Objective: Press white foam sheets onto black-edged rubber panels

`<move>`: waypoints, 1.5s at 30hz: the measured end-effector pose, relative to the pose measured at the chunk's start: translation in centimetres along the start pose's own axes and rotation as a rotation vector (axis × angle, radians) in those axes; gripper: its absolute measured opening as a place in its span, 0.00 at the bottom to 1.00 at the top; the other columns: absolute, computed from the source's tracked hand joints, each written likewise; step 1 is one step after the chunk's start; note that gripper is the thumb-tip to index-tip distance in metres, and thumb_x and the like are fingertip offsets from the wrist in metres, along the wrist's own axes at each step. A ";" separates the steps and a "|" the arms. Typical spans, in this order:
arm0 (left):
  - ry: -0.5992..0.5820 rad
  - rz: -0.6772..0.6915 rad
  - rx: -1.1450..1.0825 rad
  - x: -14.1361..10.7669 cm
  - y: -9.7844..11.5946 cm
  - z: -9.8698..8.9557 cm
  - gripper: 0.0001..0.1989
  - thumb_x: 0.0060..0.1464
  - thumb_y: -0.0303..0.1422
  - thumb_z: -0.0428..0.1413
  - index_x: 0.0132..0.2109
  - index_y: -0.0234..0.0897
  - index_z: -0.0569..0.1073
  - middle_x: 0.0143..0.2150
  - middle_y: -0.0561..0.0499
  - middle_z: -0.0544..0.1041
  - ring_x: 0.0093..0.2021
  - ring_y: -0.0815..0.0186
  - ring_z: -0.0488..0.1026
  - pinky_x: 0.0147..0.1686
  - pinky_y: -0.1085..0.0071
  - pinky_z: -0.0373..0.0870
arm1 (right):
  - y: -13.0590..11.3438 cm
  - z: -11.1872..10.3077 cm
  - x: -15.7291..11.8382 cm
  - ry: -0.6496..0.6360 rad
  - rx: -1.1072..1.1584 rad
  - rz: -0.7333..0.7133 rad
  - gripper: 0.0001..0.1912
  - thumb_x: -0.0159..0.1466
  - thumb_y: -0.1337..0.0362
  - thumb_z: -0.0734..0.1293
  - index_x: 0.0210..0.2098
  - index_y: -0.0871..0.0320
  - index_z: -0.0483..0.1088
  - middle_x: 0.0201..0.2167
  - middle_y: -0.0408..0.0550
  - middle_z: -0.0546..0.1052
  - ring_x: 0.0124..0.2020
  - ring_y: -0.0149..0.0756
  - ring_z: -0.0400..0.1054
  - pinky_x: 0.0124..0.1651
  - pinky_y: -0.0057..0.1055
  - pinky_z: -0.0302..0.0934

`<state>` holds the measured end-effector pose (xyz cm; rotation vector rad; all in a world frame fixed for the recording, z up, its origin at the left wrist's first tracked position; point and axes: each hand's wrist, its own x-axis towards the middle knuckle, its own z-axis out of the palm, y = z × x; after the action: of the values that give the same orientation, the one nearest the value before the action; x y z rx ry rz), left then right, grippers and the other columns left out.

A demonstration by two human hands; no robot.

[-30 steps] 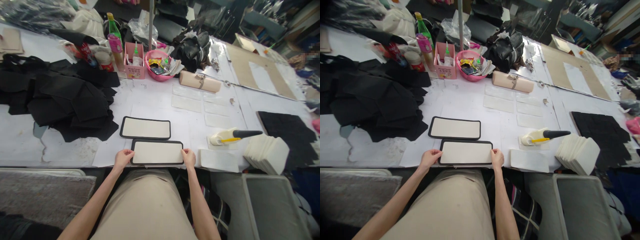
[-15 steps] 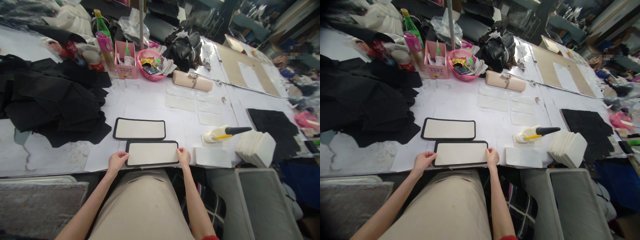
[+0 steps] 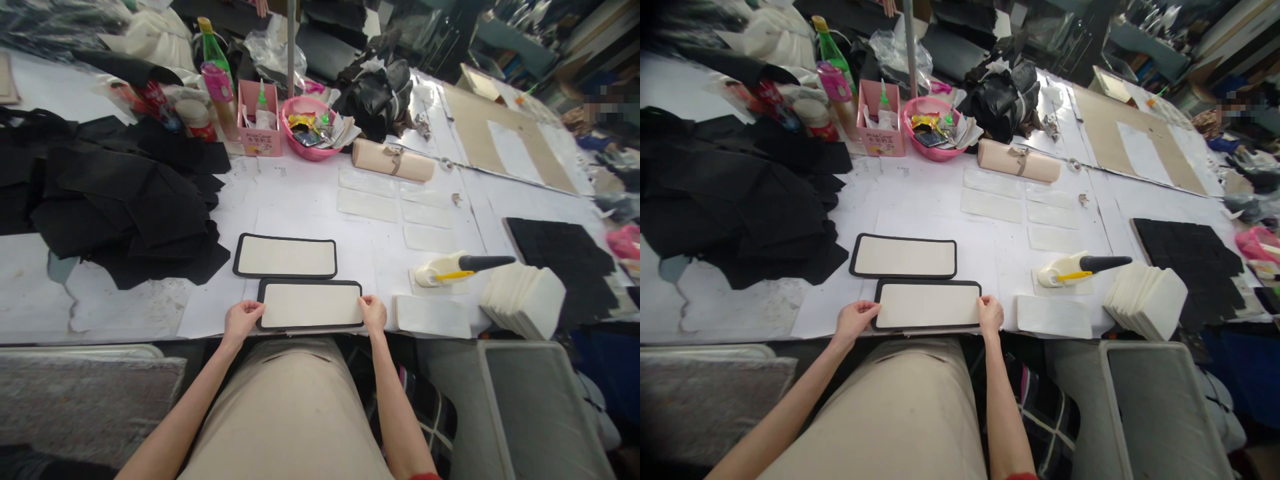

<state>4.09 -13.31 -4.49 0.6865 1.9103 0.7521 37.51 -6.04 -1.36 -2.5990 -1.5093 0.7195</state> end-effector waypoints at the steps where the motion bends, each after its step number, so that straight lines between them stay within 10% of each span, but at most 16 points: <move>1: 0.002 0.000 0.002 0.0 0.0 0.0 0.17 0.39 0.45 0.60 0.29 0.34 0.76 0.21 0.50 0.75 0.19 0.68 0.67 0.19 0.74 0.58 | 0.0 0.0 0.0 0.000 0.001 0.000 0.12 0.61 0.60 0.63 0.36 0.57 0.77 0.35 0.49 0.80 0.39 0.40 0.74 0.38 0.29 0.62; 20: 0.069 0.122 0.061 0.1 -0.6 0.5 0.15 0.41 0.45 0.60 0.26 0.37 0.72 0.21 0.53 0.73 0.22 0.68 0.68 0.24 0.73 0.61 | 0.5 0.9 0.5 0.063 0.076 0.015 0.08 0.59 0.60 0.65 0.36 0.57 0.70 0.34 0.49 0.77 0.37 0.40 0.72 0.36 0.30 0.59; 27: -0.191 0.024 -0.152 -0.6 0.1 -2.2 0.19 0.43 0.47 0.59 0.34 0.37 0.69 0.22 0.55 0.72 0.20 0.69 0.67 0.22 0.73 0.62 | 2.4 0.2 0.8 0.057 0.245 -0.077 0.15 0.62 0.54 0.62 0.34 0.60 0.71 0.29 0.48 0.77 0.31 0.38 0.71 0.36 0.30 0.62; 33: 0.236 0.600 0.428 -2.3 2.1 -1.1 0.12 0.57 0.38 0.50 0.44 0.37 0.72 0.40 0.45 0.78 0.41 0.59 0.75 0.43 0.62 0.71 | -1.1 1.8 -3.1 0.347 0.159 -0.486 0.21 0.70 0.56 0.52 0.46 0.60 0.71 0.46 0.56 0.76 0.50 0.42 0.67 0.53 0.39 0.59; 38: -0.026 1.104 0.820 -2.0 3.4 4.9 0.25 0.60 0.30 0.45 0.64 0.31 0.59 0.68 0.38 0.59 0.69 0.56 0.51 0.65 0.54 0.52 | -5.3 6.1 -5.3 0.173 -0.090 -0.858 0.25 0.70 0.63 0.53 0.65 0.61 0.54 0.66 0.54 0.59 0.69 0.41 0.43 0.67 0.45 0.41; 45: -0.133 1.123 0.984 -0.7 2.0 7.4 0.31 0.61 0.36 0.44 0.68 0.31 0.50 0.70 0.39 0.52 0.71 0.57 0.42 0.68 0.52 0.42 | -5.0 8.0 -5.0 0.064 -0.217 -0.899 0.31 0.70 0.58 0.54 0.68 0.62 0.45 0.69 0.53 0.49 0.71 0.40 0.34 0.69 0.46 0.34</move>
<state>11.34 -10.94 -5.38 2.4437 1.5774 0.2903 28.01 -9.09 -5.27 -1.6741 -2.5111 0.3657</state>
